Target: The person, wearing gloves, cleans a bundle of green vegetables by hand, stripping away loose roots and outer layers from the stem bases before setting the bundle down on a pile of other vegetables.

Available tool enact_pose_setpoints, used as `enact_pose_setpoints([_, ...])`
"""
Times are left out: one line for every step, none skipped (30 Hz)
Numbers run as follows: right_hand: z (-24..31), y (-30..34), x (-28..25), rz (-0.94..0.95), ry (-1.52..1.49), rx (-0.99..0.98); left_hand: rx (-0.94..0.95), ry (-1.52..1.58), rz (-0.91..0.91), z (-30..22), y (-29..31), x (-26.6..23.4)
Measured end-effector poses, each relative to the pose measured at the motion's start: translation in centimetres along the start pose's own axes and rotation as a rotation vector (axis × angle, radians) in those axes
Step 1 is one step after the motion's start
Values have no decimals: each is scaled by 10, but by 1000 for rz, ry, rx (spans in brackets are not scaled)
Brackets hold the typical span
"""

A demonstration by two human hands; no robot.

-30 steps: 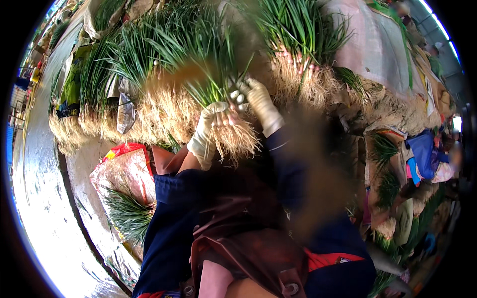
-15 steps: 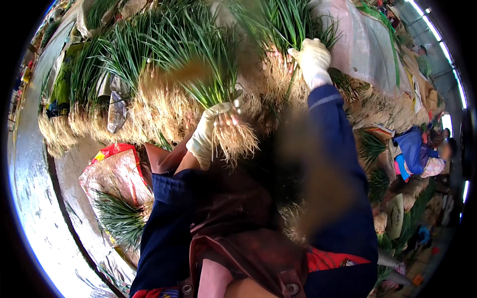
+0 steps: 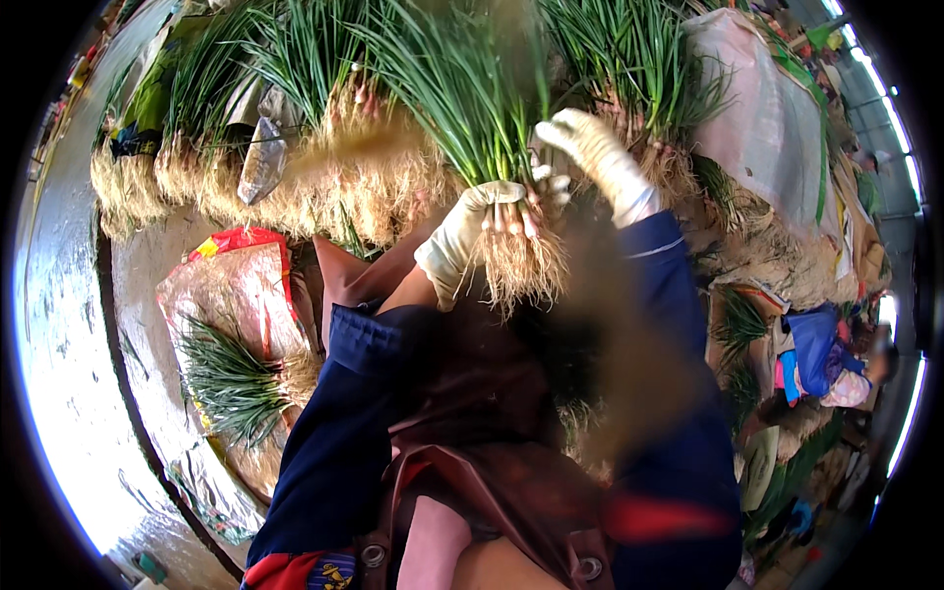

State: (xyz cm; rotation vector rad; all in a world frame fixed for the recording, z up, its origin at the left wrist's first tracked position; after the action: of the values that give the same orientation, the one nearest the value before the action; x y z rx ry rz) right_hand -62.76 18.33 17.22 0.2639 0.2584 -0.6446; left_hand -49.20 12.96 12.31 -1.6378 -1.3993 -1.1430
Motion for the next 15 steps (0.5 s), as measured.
enact_pose_setpoints([-10,4,12,32,-270,40,-8,42,21,1,2,-2])
enact_pose_setpoints([-14,7,15,-10,-286,3,-17,83,41,2,4,-5])
enact_pose_setpoints([-17,12,17,-53,-305,-35,-14,114,41,1,5,-5])
enact_pose_setpoints([-23,17,16,-100,-322,-71,-18,147,42,2,4,-5])
enact_pose_setpoints([-47,14,-3,-188,-111,-81,-23,179,44,3,3,-4])
enact_pose_setpoints([-67,13,-24,-278,104,-88,-28,270,143,3,2,8])
enact_pose_setpoints([-37,47,-22,-454,-122,186,-32,360,240,0,6,18])
enact_pose_setpoints([-98,27,-41,-394,87,168,-35,364,205,-1,7,16])
enact_pose_setpoints([-91,20,-40,-345,295,142,-40,368,169,0,7,13])
enact_pose_setpoints([-88,27,-46,-330,612,181,-12,389,102,3,2,12])
enact_pose_setpoints([-85,34,-53,-319,929,221,-10,366,91,4,-2,11])
enact_pose_setpoints([-28,35,-27,-313,1383,258,12,340,61,1,4,3])
enact_pose_setpoints([17,43,-8,-469,1236,-14,-24,268,68,0,8,-30])
enact_pose_setpoints([43,48,1,-531,1235,-191,-28,284,71,1,5,-36])
enact_pose_setpoints([45,46,1,-528,1295,-243,-52,306,79,10,-3,-35])
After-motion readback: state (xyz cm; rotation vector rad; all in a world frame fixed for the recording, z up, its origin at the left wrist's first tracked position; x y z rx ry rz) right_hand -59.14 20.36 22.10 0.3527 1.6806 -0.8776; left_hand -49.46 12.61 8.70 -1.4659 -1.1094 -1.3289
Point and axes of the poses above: each hand's wrist, its own y-axis away from the middle knuckle, its own x-axis out of the palm, z = x × y, the point moved 7 cm from there along -y, towards the middle knuckle, and after that the axes turned 2 degrees about y, right-handed, at the moved point
